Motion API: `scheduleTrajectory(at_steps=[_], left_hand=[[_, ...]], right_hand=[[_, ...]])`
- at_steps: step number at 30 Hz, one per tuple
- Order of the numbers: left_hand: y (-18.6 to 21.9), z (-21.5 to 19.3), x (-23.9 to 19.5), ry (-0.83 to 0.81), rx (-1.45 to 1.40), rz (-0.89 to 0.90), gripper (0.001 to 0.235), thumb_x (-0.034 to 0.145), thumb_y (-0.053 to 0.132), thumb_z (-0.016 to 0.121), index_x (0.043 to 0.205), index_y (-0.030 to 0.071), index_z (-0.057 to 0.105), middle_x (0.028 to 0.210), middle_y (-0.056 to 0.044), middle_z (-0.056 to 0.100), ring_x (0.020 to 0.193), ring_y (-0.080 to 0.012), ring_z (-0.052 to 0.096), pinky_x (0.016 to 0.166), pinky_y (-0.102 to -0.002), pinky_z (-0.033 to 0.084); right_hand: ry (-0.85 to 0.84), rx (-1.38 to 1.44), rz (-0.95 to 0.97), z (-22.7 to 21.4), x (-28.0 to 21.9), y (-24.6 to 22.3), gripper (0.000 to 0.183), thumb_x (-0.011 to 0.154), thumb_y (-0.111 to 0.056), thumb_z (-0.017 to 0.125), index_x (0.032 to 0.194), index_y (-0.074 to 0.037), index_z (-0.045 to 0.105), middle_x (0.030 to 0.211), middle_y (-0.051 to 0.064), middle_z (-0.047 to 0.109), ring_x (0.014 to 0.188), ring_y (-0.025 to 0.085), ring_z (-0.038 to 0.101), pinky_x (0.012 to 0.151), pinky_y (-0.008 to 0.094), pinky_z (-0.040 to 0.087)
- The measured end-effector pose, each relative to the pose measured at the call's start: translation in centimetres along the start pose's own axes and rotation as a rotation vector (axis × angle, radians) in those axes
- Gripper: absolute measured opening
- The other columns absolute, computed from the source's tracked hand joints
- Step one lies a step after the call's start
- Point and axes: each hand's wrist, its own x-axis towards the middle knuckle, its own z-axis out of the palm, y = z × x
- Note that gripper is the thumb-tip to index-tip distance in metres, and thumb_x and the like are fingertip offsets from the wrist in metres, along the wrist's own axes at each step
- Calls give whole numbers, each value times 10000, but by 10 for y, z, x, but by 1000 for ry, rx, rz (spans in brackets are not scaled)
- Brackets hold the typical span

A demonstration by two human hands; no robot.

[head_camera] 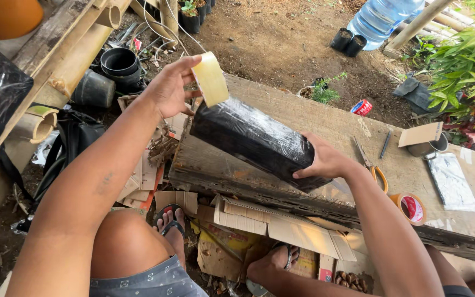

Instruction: The person wraps a rectangular package with clear packing tape on a wooden workbench. They repeatedly apply tape strips, smooth them down, and rotate the package to cover all sides. A small cardboard label is placed on top and secured with additional tape.

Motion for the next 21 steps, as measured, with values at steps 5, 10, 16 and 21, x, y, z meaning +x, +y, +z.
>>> scheduleTrajectory(at_steps=[5,10,16,21], left_hand=[[-13,8,10,-105,-16,-95,1065,519,616,813,1417,131,508,1422,-111,544,1323,-369,480,1043,-876,109],[-23,1,13,-108,7,-157,1074,509,587,815,1426,118,509,1466,-97,511,1339,-382,461,1019,-931,58],[-39,4,20,-65,131,-256,1127,515,579,798,1490,126,458,1539,-152,468,1430,-434,373,1068,-863,-60],[-37,3,21,-41,160,-271,1155,529,594,773,1513,94,432,1545,-155,458,1433,-448,346,1067,-871,-54]], right_hand=[[8,-167,103,3,-5,5,1184,528,-440,944,1504,-151,337,1339,166,552,1307,347,505,1129,429,392],[-6,-290,51,10,1,5,1195,529,-559,906,1488,-129,336,1426,153,503,1376,337,463,1148,458,366],[-47,-360,102,22,24,-19,1268,667,-886,610,1619,-178,162,1612,152,309,1507,304,262,1185,585,210],[168,-408,-205,51,57,-74,1163,838,-929,445,1633,-106,234,1616,189,345,1462,353,316,1157,587,233]])
